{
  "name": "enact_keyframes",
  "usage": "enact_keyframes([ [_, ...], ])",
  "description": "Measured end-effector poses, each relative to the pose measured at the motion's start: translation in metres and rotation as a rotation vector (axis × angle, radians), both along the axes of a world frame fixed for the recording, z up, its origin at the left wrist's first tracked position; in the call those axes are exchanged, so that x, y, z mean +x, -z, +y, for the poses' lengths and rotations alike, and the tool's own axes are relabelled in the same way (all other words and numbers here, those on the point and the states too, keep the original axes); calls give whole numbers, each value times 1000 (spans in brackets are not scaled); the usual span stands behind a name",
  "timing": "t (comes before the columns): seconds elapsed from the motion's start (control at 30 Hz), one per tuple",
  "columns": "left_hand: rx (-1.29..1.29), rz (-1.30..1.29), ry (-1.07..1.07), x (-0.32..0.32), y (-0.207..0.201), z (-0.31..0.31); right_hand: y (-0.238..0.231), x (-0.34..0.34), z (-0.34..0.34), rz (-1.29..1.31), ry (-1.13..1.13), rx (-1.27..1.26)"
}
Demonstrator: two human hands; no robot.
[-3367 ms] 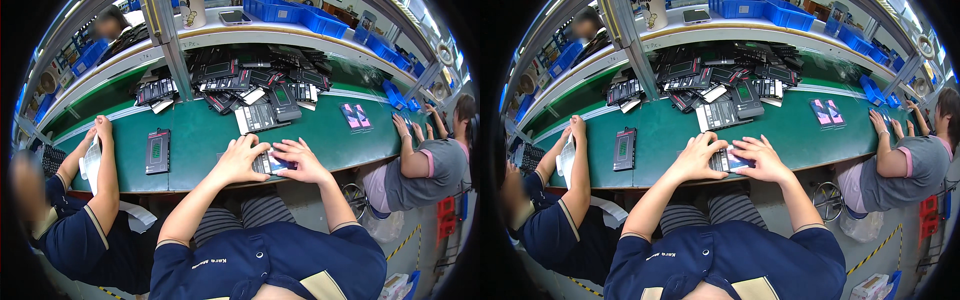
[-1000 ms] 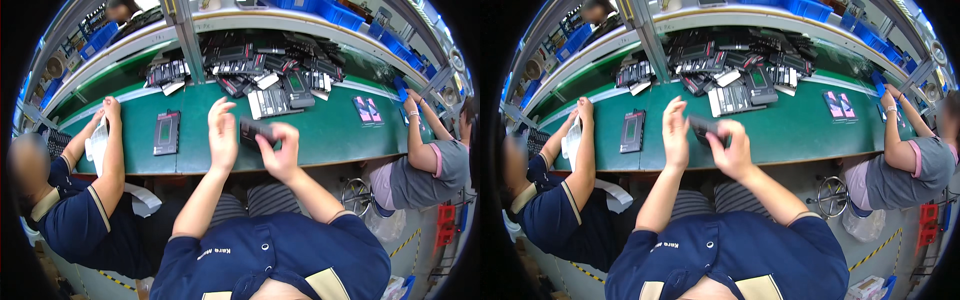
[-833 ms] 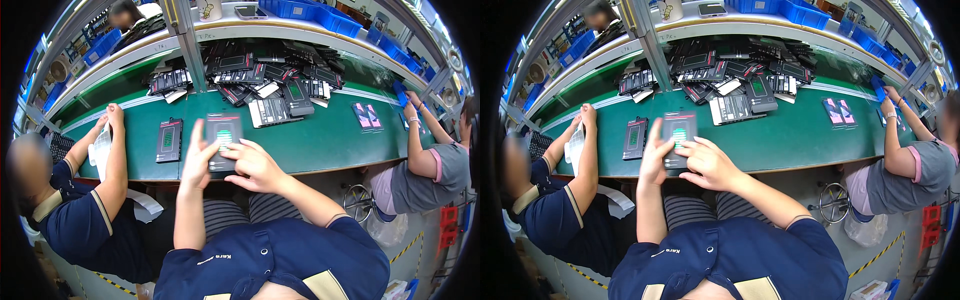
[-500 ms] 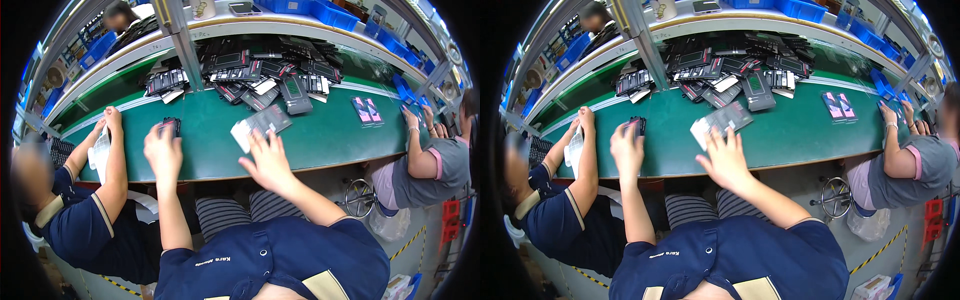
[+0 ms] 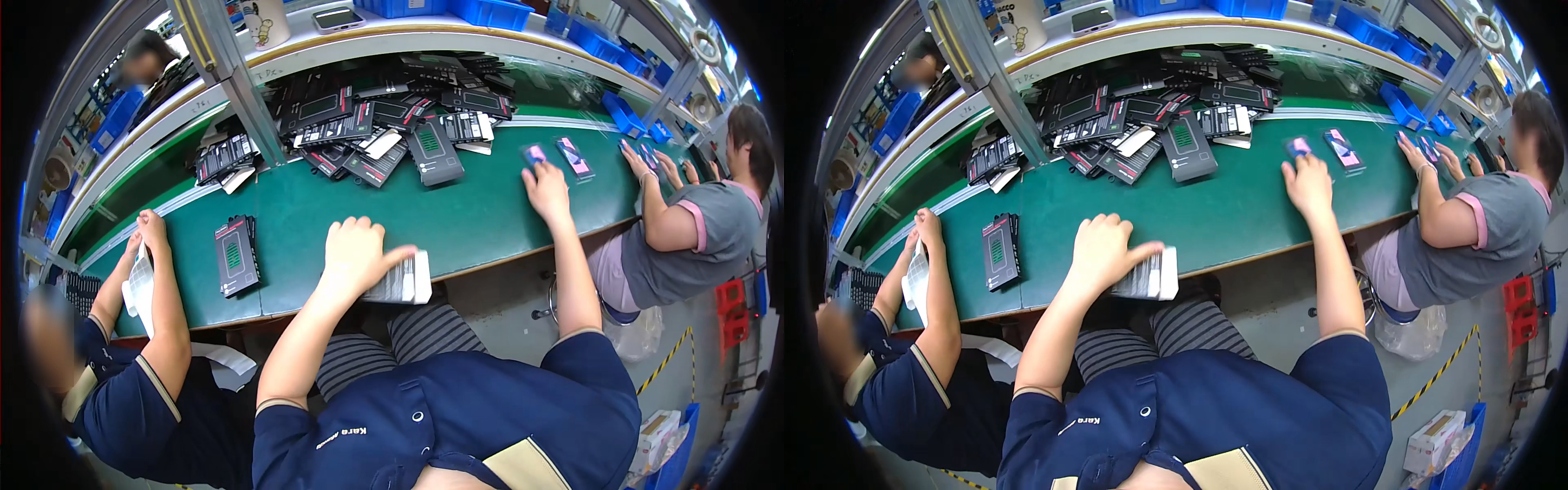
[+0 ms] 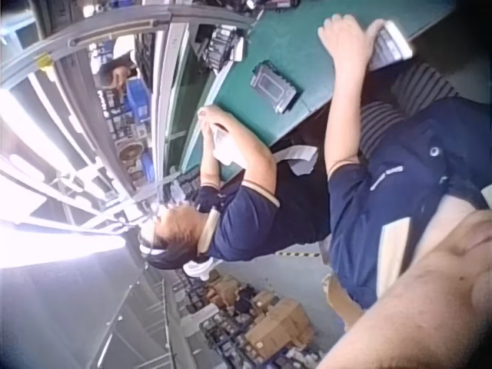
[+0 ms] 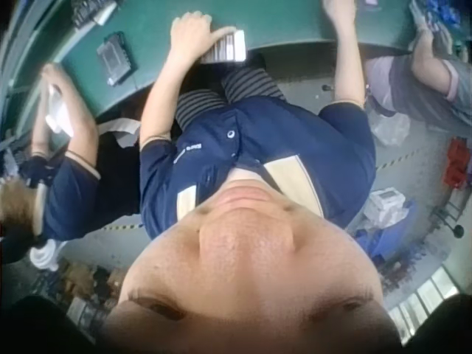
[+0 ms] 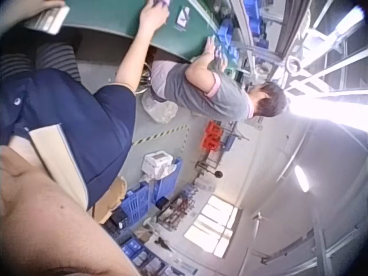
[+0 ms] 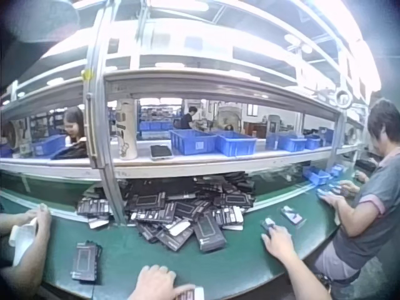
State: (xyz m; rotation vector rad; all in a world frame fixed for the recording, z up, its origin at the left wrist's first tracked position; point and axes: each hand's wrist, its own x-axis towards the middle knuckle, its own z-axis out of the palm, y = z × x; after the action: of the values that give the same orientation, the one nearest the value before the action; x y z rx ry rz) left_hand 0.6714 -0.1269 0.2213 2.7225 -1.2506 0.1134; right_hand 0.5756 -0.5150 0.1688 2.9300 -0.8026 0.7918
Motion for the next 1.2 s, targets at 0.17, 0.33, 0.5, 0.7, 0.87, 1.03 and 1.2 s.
enact_keyframes([
  [0.17,-273,43,185,8,15,10,2,-43,128,-143,-208,321],
  [0.33,-231,211,243,-3,13,21,-16,-32,150,-152,-618,773],
  [0.5,-286,244,275,4,16,29,-29,-14,176,224,-973,670],
  [0.7,-515,411,115,1,-2,22,-24,0,243,-532,-1143,1300],
  [0.87,-1216,100,40,-8,23,9,-59,22,256,-373,-966,2048],
  [1.03,-1778,847,179,-4,14,16,-51,37,285,-635,-1080,1136],
  [1.2,-1769,841,207,-17,2,16,-47,33,293,-746,-1062,1438],
])
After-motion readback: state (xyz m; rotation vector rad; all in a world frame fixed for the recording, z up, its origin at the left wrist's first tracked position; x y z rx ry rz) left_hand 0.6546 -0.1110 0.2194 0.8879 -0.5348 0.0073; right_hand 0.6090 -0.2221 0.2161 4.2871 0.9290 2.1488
